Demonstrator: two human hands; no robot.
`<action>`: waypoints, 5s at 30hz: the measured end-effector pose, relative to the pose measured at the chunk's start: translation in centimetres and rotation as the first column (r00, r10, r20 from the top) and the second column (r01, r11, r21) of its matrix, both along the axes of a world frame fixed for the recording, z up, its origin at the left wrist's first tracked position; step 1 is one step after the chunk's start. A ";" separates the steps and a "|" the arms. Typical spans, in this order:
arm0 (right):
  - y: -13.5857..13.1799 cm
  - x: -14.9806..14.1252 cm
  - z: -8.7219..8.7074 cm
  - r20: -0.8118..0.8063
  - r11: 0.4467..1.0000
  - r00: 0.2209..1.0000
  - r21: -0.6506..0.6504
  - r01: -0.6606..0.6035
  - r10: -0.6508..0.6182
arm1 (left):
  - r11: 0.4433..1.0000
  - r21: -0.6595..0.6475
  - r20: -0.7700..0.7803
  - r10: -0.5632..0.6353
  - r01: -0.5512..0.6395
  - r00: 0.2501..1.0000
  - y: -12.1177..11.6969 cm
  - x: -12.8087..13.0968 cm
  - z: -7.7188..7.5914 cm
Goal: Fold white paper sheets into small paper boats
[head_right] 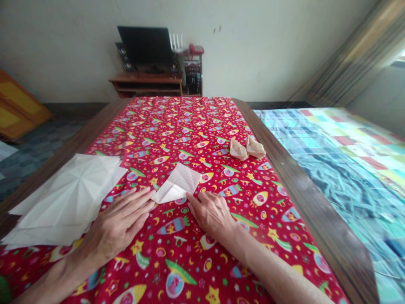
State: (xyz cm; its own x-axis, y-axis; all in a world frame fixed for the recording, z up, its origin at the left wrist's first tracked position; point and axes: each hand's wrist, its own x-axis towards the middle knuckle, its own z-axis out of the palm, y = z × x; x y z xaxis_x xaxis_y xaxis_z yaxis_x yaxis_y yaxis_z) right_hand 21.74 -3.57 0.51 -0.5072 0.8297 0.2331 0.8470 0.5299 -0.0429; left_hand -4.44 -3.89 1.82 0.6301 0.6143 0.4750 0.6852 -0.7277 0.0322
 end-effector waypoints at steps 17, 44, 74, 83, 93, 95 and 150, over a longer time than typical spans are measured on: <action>5.7 3.6 -0.7 -0.084 0.978 0.989 0.183 -0.102 0.119 | 0.987 -0.110 -0.153 -0.134 0.118 0.979 3.8 2.3 -0.8; 1.7 -0.5 0.3 -0.517 0.969 0.855 -0.228 -0.092 -0.040 | 0.970 -0.223 -0.129 -0.123 0.092 0.984 1.2 1.5 -2.0; 3.2 -1.5 0.4 -0.314 0.977 0.943 -0.207 0.048 -0.113 | 0.931 -0.353 -0.040 -0.116 0.094 0.992 0.2 2.6 -1.7; 3.1 -1.6 0.3 -0.320 0.977 0.940 -0.206 0.052 -0.118 | 0.931 -0.360 -0.144 -0.117 0.058 0.983 -0.1 2.5 -1.5; 2.4 -1.6 0.5 -0.218 0.998 0.976 0.066 0.010 0.004 | 0.960 -0.278 -0.207 -0.094 0.033 0.974 -0.2 2.7 -1.0; 1.4 -1.7 0.6 -0.168 0.981 0.975 0.151 -0.124 0.149 | 0.967 -0.253 -0.209 -0.094 0.039 0.974 -0.3 2.8 -0.9; -0.2 -0.2 -0.2 -0.180 0.948 0.937 0.054 0.312 -0.298 | 0.867 -0.427 0.068 -0.253 0.257 0.965 11.7 3.2 -0.8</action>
State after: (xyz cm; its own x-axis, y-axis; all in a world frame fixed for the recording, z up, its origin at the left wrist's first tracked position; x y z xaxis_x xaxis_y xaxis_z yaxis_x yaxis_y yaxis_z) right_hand 21.56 -3.73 0.29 -0.1801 0.9134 0.3650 0.9527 0.2544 -0.1663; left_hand -1.27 7.83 1.02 0.7895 0.5770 0.2091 0.4754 -0.7905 0.3861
